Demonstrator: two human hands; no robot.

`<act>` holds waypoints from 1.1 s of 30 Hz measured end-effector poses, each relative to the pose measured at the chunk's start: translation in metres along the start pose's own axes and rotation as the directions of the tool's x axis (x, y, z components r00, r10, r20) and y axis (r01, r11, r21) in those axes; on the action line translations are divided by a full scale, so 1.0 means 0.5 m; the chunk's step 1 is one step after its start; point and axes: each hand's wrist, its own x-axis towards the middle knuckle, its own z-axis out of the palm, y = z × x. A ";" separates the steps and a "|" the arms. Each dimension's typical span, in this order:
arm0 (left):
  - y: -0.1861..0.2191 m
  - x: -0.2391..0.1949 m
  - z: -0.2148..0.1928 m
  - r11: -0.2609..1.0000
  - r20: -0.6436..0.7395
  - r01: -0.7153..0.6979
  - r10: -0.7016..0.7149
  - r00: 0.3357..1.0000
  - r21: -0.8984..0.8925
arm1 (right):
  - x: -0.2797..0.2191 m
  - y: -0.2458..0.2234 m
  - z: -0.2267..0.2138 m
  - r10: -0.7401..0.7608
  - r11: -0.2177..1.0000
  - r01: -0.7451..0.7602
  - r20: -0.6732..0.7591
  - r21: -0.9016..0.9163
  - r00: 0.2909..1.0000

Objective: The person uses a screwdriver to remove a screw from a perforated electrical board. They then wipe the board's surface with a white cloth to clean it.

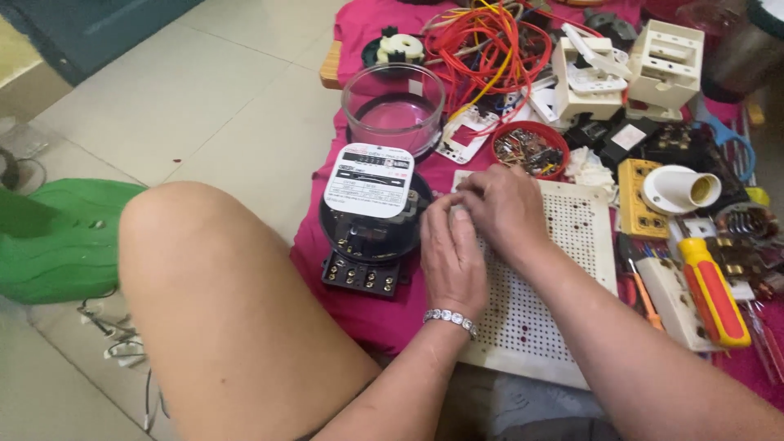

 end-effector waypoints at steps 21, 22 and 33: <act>-0.006 0.002 0.001 0.999 0.037 0.049 -0.050 0.998 0.015 | -0.007 0.068 0.008 0.153 0.987 -0.153 0.005 -0.050 0.988; -0.002 -0.001 -0.002 0.998 0.041 0.054 -0.054 0.998 0.014 | -0.031 0.070 -0.014 0.157 0.986 -0.157 0.009 -0.052 0.988; 0.014 0.002 -0.006 0.997 0.059 0.068 -0.069 0.996 0.029 | -0.028 0.044 0.012 0.225 0.974 -0.220 -0.120 0.048 0.967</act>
